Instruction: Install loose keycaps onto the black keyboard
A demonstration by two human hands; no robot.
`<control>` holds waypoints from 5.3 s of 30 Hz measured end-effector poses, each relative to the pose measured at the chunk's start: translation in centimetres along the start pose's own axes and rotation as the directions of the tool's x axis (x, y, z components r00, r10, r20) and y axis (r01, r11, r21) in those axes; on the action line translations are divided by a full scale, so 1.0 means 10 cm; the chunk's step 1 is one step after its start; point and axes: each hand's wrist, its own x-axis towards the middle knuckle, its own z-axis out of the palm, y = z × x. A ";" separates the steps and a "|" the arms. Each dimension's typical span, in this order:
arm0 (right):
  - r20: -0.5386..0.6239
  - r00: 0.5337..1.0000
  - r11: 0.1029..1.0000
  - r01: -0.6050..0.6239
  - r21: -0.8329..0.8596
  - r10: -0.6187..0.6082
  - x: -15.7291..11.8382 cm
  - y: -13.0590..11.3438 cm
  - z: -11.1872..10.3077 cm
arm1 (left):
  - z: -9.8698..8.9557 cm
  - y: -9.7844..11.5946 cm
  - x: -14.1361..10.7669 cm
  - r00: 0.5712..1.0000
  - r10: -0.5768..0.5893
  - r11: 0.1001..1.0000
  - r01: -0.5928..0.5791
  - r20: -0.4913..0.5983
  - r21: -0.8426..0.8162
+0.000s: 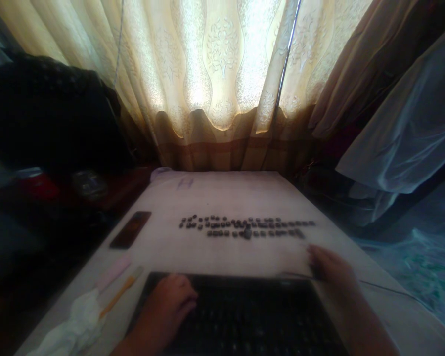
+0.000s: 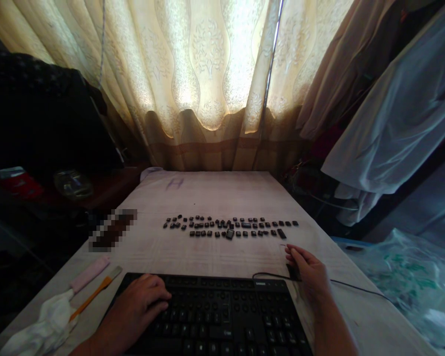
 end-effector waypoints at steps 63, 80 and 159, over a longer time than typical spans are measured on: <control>0.881 0.451 -0.143 0.871 -0.470 -0.147 -0.72 -0.16 2.31 | -0.34 -1.26 0.57 0.764 -0.633 -0.225 -0.028 0.125 -0.974; 0.809 0.553 0.321 0.817 -0.479 -0.200 -1.07 -0.27 1.85 | -0.33 -1.27 0.57 0.787 -0.607 -0.230 -0.042 0.110 -0.972; 0.950 0.311 0.024 0.950 -0.311 0.019 -1.88 0.02 1.37 | -0.31 -1.24 0.58 0.813 -0.579 -0.164 -0.050 0.055 -0.985</control>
